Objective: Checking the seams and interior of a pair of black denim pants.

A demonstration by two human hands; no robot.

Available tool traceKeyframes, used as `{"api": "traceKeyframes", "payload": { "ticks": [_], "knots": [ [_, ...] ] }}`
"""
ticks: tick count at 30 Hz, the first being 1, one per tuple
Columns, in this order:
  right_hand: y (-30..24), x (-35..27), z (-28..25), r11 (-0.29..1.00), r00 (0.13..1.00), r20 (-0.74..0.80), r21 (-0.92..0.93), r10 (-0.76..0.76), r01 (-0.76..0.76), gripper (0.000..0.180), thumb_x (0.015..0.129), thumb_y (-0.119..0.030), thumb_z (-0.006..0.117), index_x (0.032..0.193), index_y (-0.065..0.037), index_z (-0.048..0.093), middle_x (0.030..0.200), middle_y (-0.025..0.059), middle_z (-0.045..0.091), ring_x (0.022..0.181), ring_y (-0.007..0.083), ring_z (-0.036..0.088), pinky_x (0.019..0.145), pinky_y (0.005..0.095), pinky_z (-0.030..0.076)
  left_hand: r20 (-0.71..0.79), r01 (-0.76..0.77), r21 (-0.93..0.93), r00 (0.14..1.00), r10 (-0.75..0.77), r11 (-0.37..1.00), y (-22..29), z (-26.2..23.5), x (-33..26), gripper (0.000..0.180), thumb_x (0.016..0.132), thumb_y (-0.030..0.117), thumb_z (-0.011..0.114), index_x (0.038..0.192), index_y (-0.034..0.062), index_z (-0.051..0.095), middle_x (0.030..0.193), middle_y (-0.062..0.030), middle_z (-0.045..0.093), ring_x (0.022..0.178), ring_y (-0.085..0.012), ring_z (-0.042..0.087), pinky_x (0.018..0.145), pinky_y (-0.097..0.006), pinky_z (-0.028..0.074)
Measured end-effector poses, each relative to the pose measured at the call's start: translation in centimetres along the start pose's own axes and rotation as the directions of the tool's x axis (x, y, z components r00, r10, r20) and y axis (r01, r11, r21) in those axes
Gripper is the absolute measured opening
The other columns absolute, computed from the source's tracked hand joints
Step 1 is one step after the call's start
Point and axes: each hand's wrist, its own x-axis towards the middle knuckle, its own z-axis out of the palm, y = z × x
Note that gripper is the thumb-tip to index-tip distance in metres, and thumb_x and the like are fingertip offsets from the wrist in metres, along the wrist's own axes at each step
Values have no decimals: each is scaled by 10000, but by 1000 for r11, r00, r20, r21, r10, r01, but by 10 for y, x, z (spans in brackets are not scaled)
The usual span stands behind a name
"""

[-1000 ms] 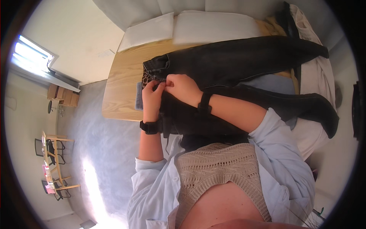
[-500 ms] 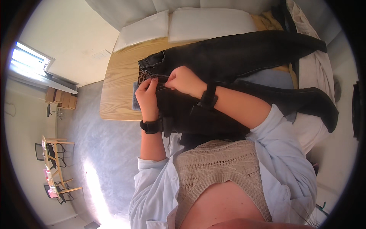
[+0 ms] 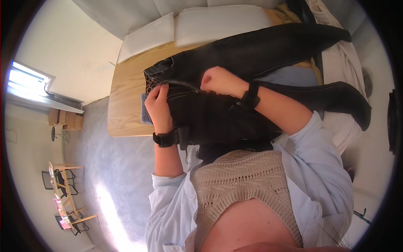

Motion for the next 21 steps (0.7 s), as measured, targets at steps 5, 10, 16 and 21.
{"api": "traceKeyframes", "payload": {
  "ticks": [5, 10, 16, 21],
  "knots": [
    [-18, 2, -15, 942, 942, -72, 45, -328, 332, 484, 771, -280, 722, 1122, 4, 550, 1044, 124, 607, 944, 185, 586, 803, 294, 478, 147, -174, 153, 977, 151, 973, 18, 19, -13, 156, 835, 81, 642, 880, -68, 657, 712, 2, 596, 656, -60, 486, 601, -208, 388],
    [-32, -3, -8, 910, 904, -107, -23, -414, 414, 596, 768, -350, 703, 1192, 30, 526, 1123, 200, 603, 1058, 272, 581, 902, 345, 448, 304, -399, 209, 894, 329, 893, 22, 56, -29, 130, 787, 66, 659, 845, -50, 648, 720, -102, 632, 661, -122, 568, 634, -250, 448],
    [-27, -6, -44, 967, 959, -134, 15, -251, 255, 349, 911, -237, 550, 1082, 64, 596, 995, 117, 657, 927, 140, 589, 836, 268, 443, 411, -495, 301, 839, 357, 815, 37, 82, -50, 236, 790, 94, 673, 998, -11, 633, 782, -111, 624, 692, -207, 598, 656, -291, 470],
    [-21, -6, -85, 799, 890, -416, 461, -190, 386, 339, 916, -240, 547, 1063, 60, 604, 956, 69, 647, 832, 129, 571, 745, 275, 457, 751, -777, 117, 476, 457, 618, 69, 96, -98, 503, 726, 42, 689, 1207, 36, 538, 1031, -124, 605, 901, -283, 588, 787, -351, 470]
  ]
}}
